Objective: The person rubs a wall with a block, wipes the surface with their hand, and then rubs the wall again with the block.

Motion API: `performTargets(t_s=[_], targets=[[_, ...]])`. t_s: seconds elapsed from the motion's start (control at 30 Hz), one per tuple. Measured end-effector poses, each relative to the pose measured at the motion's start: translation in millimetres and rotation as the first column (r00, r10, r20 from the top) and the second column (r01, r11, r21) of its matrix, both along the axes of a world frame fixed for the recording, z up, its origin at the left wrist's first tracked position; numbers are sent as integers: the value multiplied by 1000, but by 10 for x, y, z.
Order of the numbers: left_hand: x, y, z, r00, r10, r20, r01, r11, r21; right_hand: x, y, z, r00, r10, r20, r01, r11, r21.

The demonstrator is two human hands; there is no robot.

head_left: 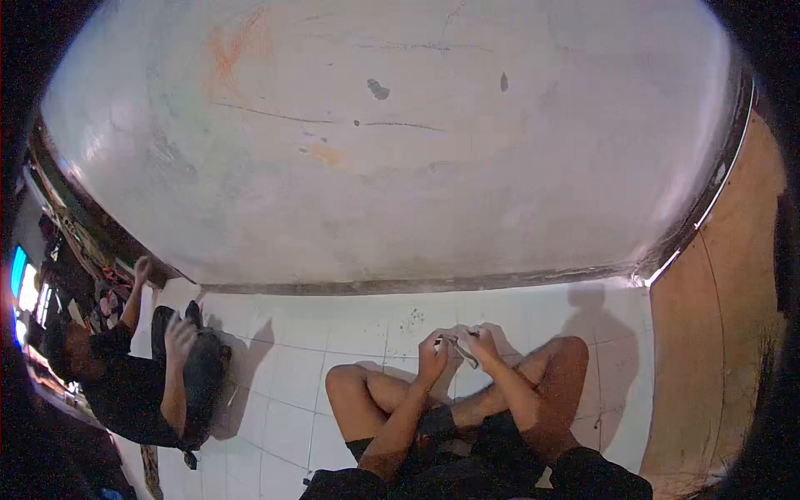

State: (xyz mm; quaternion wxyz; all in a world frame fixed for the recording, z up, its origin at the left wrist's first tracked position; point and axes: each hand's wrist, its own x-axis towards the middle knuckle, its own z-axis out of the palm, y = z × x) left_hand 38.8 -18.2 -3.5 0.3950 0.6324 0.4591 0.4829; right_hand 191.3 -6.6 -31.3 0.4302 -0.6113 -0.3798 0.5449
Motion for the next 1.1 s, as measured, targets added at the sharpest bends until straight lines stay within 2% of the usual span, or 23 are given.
performTargets(t_s=[0.07, 0.13, 0.2, 0.23, 0.27, 0.33, 0.37, 0.4, 0.43, 0.5, 0.6, 0.63, 0.7, 0.77, 0.8, 0.83, 0.87, 0.9, 0.97, 1.0, 1.03, 1.07, 1.1], targets=[[55, -37, 34, 966, 92, -243, -75, 994, 75, 30, 47, -200, 999, -12, 29, 10, 998, 70], [123, -86, 61, 869, 138, -475, -88, 988, 125, 22, 48, -206, 999, -23, 24, 23, 1000, 19], [212, -130, 219, 716, 126, -687, -48, 990, 131, -13, 29, -69, 991, -128, -47, 129, 992, 10], [273, -174, 348, 522, 39, -852, 70, 994, 88, -39, -6, -7, 967, -225, -117, 228, 974, 16], [316, -215, 339, 523, 97, -847, 78, 984, 161, -65, -55, 117, 930, -317, -185, 325, 946, 15], [426, -294, 290, 526, 216, -822, 93, 947, 309, 18, -99, 421, 871, -368, -325, 356, 929, -99], [463, -329, 335, 564, 123, -816, 89, 974, 208, 148, 8, 148, 907, -330, -261, 311, 944, -113], [491, -351, 384, 499, 112, -859, 121, 973, 198, 204, 88, -73, 937, -288, -196, 267, 955, -128], [508, -388, 430, 432, 101, -896, 152, 971, 183, 142, 74, -156, 923, -325, -206, 322, 946, -48], [498, -403, 317, 340, 71, -938, 196, 970, 144, 130, 238, -909, 906, -413, -95, 412, 911, -29], [490, -416, 229, 237, 58, -970, 243, 963, 117, 145, 145, -509, 925, -370, 90, 374, 927, -37], [480, -379, 190, 264, 34, -964, 225, 970, 96, 134, 53, -120, 932, -335, 136, 346, 936, -64], [435, -282, 83, 316, -13, -949, 191, 980, 50, 138, 36, -16, 956, -263, 133, 267, 964, -13], [328, -137, -31, 479, 90, -873, 196, 959, 206, 205, 82, -123, 983, -176, 44, 168, 974, 154], [293, -100, 64, 556, 136, -820, 187, 941, 283, 250, 84, 42, 976, -147, -162, 170, 975, 143], [282, -59, 150, 461, 152, -875, 188, 946, 263, 329, 96, 209, 926, -111, -361, 168, 977, 129], [223, 44, 222, 501, 277, -820, 151, 905, 398, 371, 95, 335, 834, -76, -547, 163, 980, 113], [157, 182, 329, 535, 396, -746, 109, 844, 526, 518, 342, -230, 878, -102, -468, 225, 950, 217], [51, 510, 923, 589, 578, -564, -138, 760, 635, 779, 273, 0, 817, -213, -537, 334, 932, 139], [-20, 743, 1209, 619, 677, -398, -239, 645, 726, 873, 238, 82, 779, -269, -567, 385, 918, 92], [-78, 957, 1533, 627, 748, -217, -343, 516, 785, 935, 277, -177, 648, -334, -684, 455, 891, -5], [-118, 1095, 1932, 607, 780, -155, -416, 478, 774, 1000, 371, -711, 497, -392, -774, 506, 856, -109], [-133, 1225, 2279, 581, 809, -89, -488, 434, 757, 973, 374, -675, 496, -399, -771, 514, 851, -110]])
